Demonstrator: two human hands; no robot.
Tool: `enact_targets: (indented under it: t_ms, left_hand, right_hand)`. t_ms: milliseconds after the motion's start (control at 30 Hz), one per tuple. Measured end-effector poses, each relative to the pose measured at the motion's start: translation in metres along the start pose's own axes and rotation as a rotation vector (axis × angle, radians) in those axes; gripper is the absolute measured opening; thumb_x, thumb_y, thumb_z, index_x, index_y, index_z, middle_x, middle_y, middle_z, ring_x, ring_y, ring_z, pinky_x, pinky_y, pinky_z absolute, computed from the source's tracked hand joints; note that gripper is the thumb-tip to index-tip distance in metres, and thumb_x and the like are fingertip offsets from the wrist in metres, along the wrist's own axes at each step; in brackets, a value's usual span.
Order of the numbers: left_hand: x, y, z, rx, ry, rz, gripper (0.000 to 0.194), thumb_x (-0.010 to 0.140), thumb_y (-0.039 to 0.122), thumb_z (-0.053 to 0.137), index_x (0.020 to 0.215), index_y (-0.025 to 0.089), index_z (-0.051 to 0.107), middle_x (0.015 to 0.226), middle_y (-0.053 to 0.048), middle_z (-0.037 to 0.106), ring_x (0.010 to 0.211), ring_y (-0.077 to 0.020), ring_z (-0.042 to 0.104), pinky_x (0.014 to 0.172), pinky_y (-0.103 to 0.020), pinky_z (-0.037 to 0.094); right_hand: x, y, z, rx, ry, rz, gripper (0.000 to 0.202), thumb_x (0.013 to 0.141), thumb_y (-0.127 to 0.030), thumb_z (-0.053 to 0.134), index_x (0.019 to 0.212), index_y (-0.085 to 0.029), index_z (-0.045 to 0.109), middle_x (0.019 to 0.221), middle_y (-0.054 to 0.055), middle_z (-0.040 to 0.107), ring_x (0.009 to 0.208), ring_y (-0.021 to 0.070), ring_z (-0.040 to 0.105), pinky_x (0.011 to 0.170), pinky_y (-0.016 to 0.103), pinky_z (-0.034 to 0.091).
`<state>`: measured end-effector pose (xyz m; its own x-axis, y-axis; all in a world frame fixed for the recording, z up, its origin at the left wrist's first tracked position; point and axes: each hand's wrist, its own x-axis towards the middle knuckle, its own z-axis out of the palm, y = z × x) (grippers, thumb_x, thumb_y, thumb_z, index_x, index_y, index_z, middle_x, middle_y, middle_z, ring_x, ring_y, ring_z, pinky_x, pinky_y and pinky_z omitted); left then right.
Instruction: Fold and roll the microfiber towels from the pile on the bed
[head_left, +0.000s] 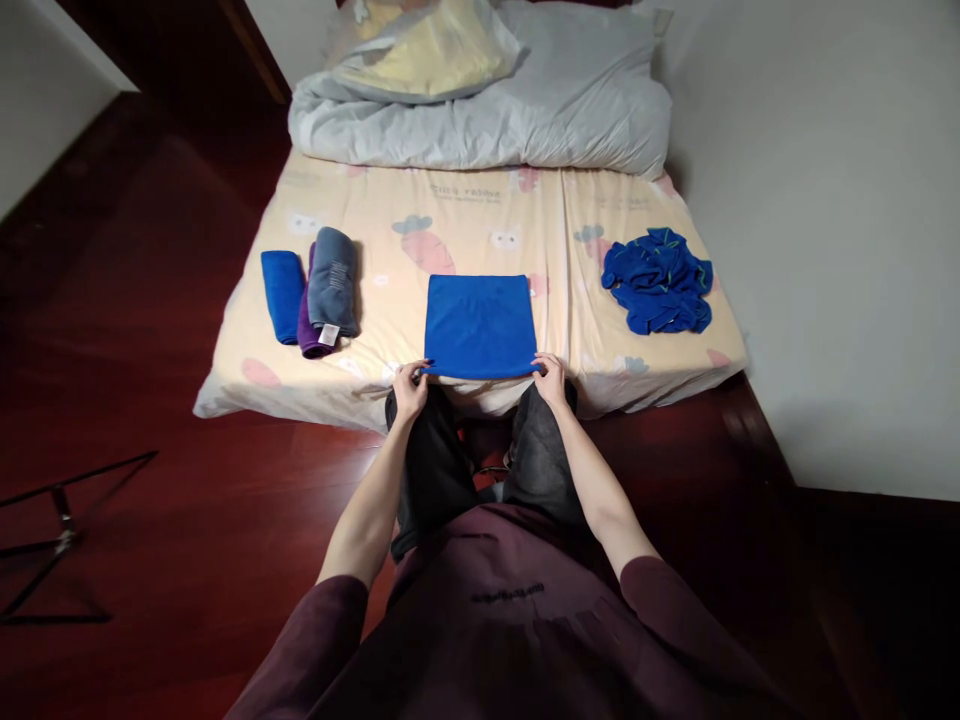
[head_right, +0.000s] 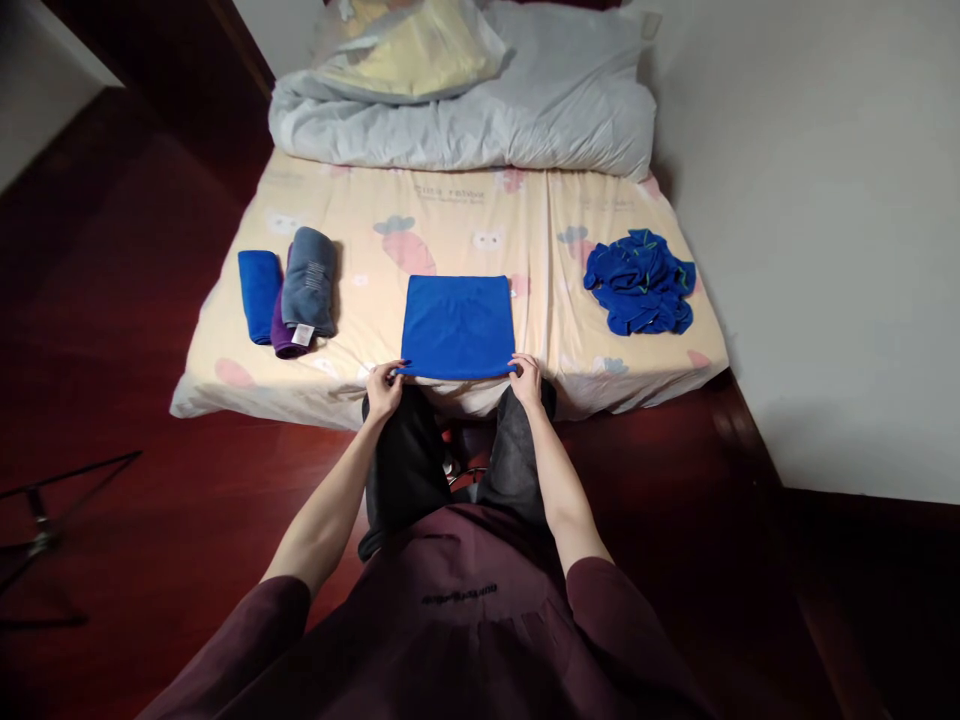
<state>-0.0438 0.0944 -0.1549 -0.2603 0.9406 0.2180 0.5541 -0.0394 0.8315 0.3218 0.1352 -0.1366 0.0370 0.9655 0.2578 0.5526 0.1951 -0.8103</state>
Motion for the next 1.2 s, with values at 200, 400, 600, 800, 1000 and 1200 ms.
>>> enact_targets:
  t_ms: [200, 400, 600, 800, 1000, 1200]
  left_hand:
    - [0.005, -0.008, 0.003, 0.043, -0.020, -0.057, 0.028, 0.092, 0.030, 0.062, 0.114, 0.021, 0.077, 0.110, -0.013, 0.075, 0.115, -0.0308, 0.064, 0.097, -0.044, 0.055]
    - [0.008, -0.014, 0.003, 0.074, -0.088, 0.058, 0.041, 0.081, 0.010, 0.052, 0.108, 0.022, 0.081, 0.119, -0.010, 0.077, 0.120, -0.0302, 0.065, 0.112, -0.049, 0.048]
    - [0.008, -0.012, 0.002, 0.088, -0.029, 0.006, 0.036, 0.087, 0.014, 0.052, 0.109, 0.021, 0.079, 0.107, -0.012, 0.076, 0.111, -0.0310, 0.064, 0.104, -0.048, 0.051]
    - [0.008, -0.014, 0.006, 0.076, 0.050, -0.059, 0.018, 0.094, 0.027, 0.058, 0.100, 0.021, 0.074, 0.096, -0.012, 0.072, 0.102, -0.0294, 0.063, 0.098, -0.045, 0.052]
    - [0.007, -0.015, 0.006, 0.056, 0.090, -0.082, 0.023, 0.099, 0.039, 0.056, 0.094, 0.020, 0.069, 0.095, -0.012, 0.070, 0.099, -0.0275, 0.063, 0.094, -0.042, 0.053]
    - [0.007, -0.013, 0.004, 0.059, 0.083, -0.089, 0.029, 0.101, 0.044, 0.054, 0.095, 0.020, 0.070, 0.096, -0.012, 0.070, 0.098, -0.0265, 0.064, 0.092, -0.039, 0.054]
  right_hand:
    - [0.006, 0.006, 0.004, -0.063, -0.071, -0.012, 0.043, 0.073, 0.000, 0.055, 0.101, -0.023, 0.079, 0.119, 0.007, 0.079, 0.120, 0.0264, 0.066, 0.111, 0.042, 0.053]
    - [0.008, 0.003, 0.005, -0.087, -0.096, 0.027, 0.040, 0.074, -0.001, 0.057, 0.096, -0.023, 0.082, 0.120, 0.006, 0.080, 0.120, 0.0261, 0.067, 0.116, 0.044, 0.050]
    - [0.006, 0.002, 0.006, -0.030, -0.047, 0.052, 0.042, 0.077, -0.002, 0.054, 0.103, -0.022, 0.081, 0.120, 0.007, 0.080, 0.120, 0.0244, 0.068, 0.116, 0.041, 0.051]
    - [0.005, 0.004, 0.008, -0.047, -0.005, 0.124, 0.034, 0.086, -0.013, 0.056, 0.109, -0.021, 0.080, 0.113, 0.010, 0.076, 0.106, 0.0259, 0.069, 0.105, 0.040, 0.056]
    - [0.007, 0.003, 0.010, -0.093, 0.025, 0.199, 0.024, 0.094, -0.036, 0.066, 0.107, -0.019, 0.078, 0.094, 0.009, 0.069, 0.085, 0.0234, 0.064, 0.090, 0.036, 0.056]
    - [0.008, 0.001, 0.008, -0.126, 0.036, 0.192, 0.026, 0.096, -0.044, 0.066, 0.083, -0.022, 0.071, 0.072, 0.002, 0.059, 0.077, 0.0223, 0.059, 0.083, 0.032, 0.054]
